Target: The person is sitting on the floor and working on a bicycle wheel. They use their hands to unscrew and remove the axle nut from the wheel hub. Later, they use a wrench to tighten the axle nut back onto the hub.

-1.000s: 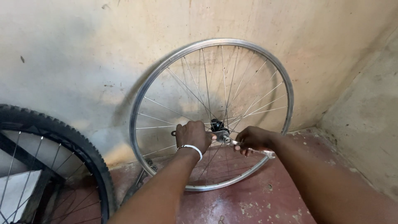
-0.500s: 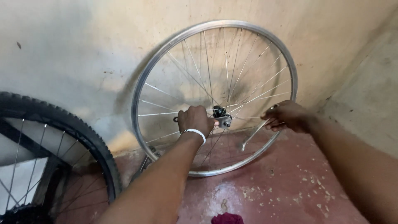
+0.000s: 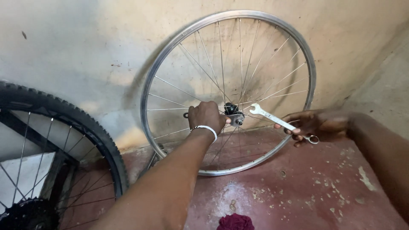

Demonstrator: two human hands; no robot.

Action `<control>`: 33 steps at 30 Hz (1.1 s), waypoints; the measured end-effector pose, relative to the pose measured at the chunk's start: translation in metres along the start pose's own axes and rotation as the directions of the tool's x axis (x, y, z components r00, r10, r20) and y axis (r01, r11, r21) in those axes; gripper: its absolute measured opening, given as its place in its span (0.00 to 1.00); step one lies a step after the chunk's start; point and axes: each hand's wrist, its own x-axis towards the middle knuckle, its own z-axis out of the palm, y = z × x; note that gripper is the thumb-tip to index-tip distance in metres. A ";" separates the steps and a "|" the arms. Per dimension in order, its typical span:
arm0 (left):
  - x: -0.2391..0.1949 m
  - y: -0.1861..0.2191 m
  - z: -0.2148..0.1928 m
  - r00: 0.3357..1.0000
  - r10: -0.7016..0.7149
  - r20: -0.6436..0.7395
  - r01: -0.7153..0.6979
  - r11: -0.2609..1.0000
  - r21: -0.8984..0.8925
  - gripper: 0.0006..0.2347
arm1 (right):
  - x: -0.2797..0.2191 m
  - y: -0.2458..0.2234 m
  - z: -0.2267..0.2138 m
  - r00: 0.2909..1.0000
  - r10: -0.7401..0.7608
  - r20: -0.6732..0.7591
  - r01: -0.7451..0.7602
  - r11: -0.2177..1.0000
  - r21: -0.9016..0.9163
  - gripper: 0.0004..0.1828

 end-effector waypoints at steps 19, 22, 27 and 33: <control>-0.003 0.011 -0.009 0.995 0.060 0.074 -0.064 0.996 0.054 0.12 | 0.019 -0.024 0.070 0.979 -0.169 -0.116 0.173 0.985 0.023 0.25; 0.004 0.010 0.000 0.991 0.114 0.065 -0.119 0.989 0.083 0.17 | 0.039 -0.011 0.058 0.981 -0.140 -0.133 0.138 0.990 -0.019 0.22; 0.010 0.008 0.007 0.986 0.163 0.049 -0.166 0.984 0.067 0.16 | 0.056 -0.004 0.056 0.989 -0.101 -0.110 0.086 0.988 -0.129 0.15; 0.012 0.009 0.009 0.990 0.133 0.051 -0.135 0.989 0.052 0.18 | 0.050 -0.008 0.073 0.989 -0.058 -0.136 0.025 0.972 -0.234 0.15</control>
